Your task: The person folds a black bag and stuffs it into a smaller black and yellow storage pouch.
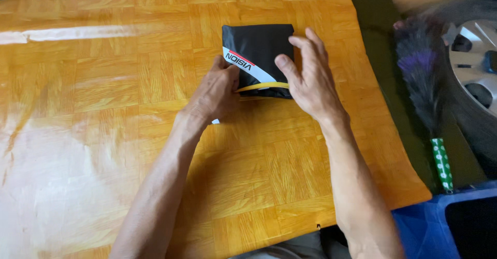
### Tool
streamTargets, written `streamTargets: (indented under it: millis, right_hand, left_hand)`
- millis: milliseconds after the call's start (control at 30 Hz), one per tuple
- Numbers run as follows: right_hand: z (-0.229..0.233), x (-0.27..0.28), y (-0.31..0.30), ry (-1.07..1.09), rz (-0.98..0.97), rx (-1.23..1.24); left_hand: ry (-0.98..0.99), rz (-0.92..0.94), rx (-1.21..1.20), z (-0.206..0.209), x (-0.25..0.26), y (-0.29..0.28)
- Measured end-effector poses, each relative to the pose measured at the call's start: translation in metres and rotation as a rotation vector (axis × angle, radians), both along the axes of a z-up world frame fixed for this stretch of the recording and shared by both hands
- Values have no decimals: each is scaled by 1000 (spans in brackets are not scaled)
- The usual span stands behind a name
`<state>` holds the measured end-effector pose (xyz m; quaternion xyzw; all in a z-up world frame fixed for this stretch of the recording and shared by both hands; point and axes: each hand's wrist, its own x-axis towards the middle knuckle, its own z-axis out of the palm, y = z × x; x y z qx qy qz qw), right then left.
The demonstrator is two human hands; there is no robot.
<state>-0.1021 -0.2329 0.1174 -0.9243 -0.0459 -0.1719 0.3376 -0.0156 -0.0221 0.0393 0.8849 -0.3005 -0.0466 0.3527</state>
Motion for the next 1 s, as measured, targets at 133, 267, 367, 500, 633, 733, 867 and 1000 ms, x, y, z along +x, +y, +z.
streamTargets:
  millis: [133, 267, 367, 500, 633, 733, 867, 1000]
  right_hand:
    - [-35, 44, 16, 308, -34, -177]
    - [-25, 38, 29, 457, -62, -333]
    - [-24, 51, 24, 589, -69, -355]
    - [-34, 64, 20, 515, -109, -314]
    - [-47, 65, 22, 474, -78, -311]
    - [-62, 71, 12, 464, -71, -258]
    - [-68, 65, 11, 419, -58, -134]
    - [-79, 59, 10, 185, -85, -162]
  left_hand:
    - [-101, -119, 65, 17, -15, -1]
    - [28, -98, 173, 12, -11, -10]
    - [27, -108, 148, 16, -10, -12]
    - [5, -126, 207, 3, -4, -18]
    - [73, -107, 282, 9, -10, -9]
    - [136, -85, 211, 87, -33, 4]
    - [73, 137, -27, 48, -13, -5]
    - [191, 162, -73, 17, -1, -15]
